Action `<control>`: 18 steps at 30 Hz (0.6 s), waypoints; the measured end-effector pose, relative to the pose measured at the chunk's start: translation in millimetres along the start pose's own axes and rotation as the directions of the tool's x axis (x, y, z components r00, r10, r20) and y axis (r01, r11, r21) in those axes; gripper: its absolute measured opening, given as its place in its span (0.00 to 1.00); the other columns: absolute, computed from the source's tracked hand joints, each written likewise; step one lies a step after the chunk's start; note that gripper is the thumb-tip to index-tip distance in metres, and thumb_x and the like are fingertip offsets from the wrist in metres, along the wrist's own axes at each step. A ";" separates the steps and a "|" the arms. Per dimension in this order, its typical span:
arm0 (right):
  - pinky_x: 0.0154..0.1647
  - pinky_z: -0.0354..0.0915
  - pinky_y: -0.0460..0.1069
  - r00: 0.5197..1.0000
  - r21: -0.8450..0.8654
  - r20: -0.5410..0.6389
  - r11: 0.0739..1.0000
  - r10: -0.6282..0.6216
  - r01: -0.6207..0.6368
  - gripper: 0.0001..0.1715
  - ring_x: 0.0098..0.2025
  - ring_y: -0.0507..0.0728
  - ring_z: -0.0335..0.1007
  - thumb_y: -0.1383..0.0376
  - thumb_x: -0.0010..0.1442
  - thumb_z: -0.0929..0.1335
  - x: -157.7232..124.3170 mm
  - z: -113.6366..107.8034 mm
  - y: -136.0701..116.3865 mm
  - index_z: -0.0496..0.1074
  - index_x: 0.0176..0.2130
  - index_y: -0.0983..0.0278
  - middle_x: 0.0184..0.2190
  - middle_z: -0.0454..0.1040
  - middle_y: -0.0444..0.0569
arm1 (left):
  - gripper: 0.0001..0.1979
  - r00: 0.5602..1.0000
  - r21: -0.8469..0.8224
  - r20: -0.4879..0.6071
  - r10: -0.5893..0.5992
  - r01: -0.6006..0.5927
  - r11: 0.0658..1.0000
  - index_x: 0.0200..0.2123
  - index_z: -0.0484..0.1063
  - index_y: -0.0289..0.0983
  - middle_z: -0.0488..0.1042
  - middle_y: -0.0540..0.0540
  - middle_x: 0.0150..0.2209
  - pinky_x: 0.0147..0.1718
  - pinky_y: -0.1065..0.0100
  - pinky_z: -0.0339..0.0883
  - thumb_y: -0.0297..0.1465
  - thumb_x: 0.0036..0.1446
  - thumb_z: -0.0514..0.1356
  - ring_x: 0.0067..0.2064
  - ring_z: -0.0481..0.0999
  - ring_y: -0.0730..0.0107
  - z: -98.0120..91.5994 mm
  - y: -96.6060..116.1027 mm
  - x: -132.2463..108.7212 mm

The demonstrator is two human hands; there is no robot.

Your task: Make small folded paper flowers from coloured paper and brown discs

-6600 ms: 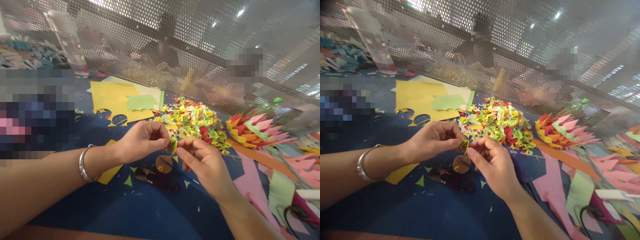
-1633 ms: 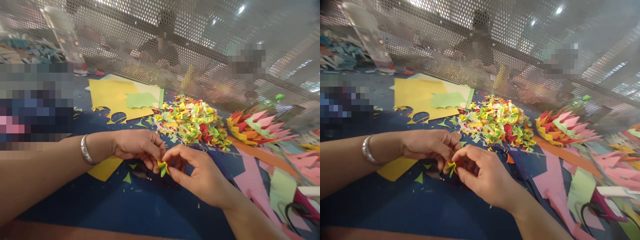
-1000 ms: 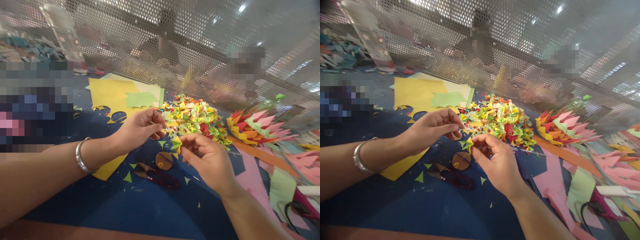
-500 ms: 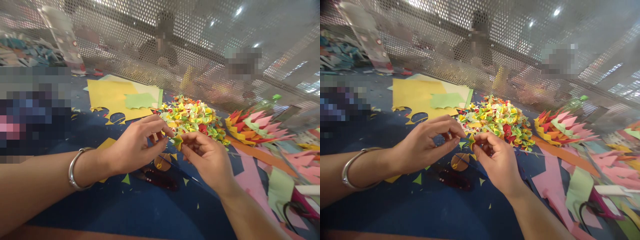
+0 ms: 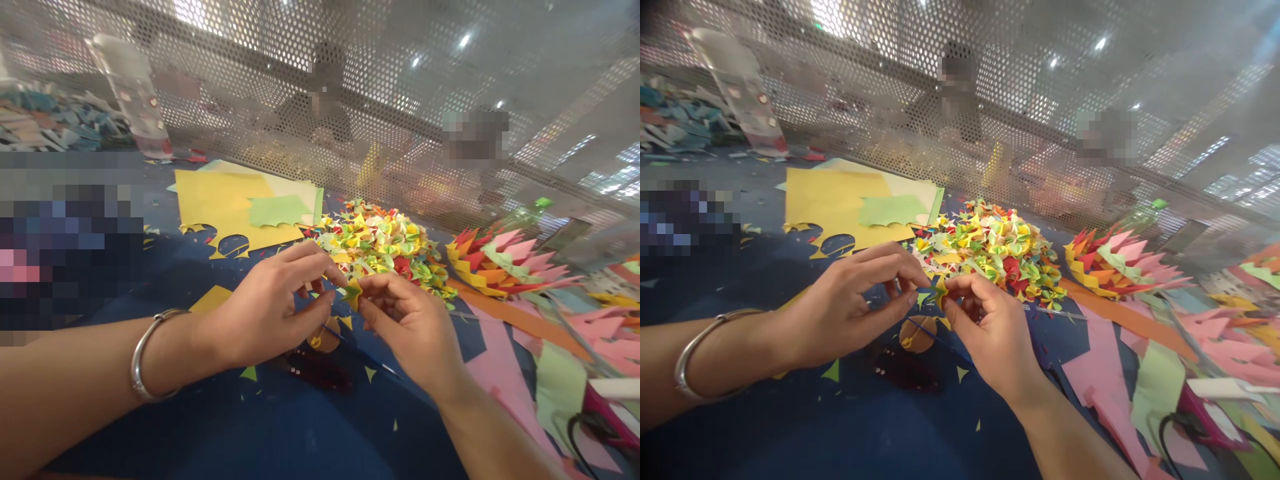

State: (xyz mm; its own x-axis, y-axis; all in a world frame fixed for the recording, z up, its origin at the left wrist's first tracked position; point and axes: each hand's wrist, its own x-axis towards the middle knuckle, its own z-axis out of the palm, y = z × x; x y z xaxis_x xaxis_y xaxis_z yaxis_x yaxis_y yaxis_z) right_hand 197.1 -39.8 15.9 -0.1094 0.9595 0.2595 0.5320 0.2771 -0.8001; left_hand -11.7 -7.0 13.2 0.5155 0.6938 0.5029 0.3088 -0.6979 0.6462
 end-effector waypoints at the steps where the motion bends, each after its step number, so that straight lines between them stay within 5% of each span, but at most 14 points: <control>1: 0.23 0.67 0.45 1.000 0.000 0.001 1.000 -0.001 0.001 0.06 0.23 0.50 0.70 0.64 0.60 0.70 -0.3 0.0 0.0 0.75 0.40 0.63 0.26 0.75 0.43 | 0.09 1.000 -0.001 0.008 -0.003 0.003 1.000 0.42 0.73 0.37 0.72 0.44 0.44 0.37 0.70 0.70 0.24 0.59 0.57 0.39 0.73 0.70 0.3 0.1 -0.4; 18: 0.23 0.68 0.46 1.000 -0.042 0.014 0.999 -0.011 0.012 0.06 0.23 0.51 0.71 0.65 0.60 0.70 -1.4 1.6 -0.9 0.75 0.40 0.62 0.25 0.76 0.44 | 0.02 0.988 -0.117 0.129 -0.084 0.099 0.988 0.36 0.69 0.38 0.73 0.49 0.35 0.34 0.71 0.67 0.29 0.60 0.58 0.34 0.73 0.73 1.9 -4.6 4.0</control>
State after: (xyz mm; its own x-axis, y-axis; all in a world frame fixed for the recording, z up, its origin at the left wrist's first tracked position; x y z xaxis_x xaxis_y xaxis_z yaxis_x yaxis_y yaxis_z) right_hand 195.4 -41.3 15.4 -0.1274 0.9571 0.2604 0.5656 0.2858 -0.7736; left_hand -9.5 -1.3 11.1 0.5868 0.7209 0.3688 0.2628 -0.6003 0.7553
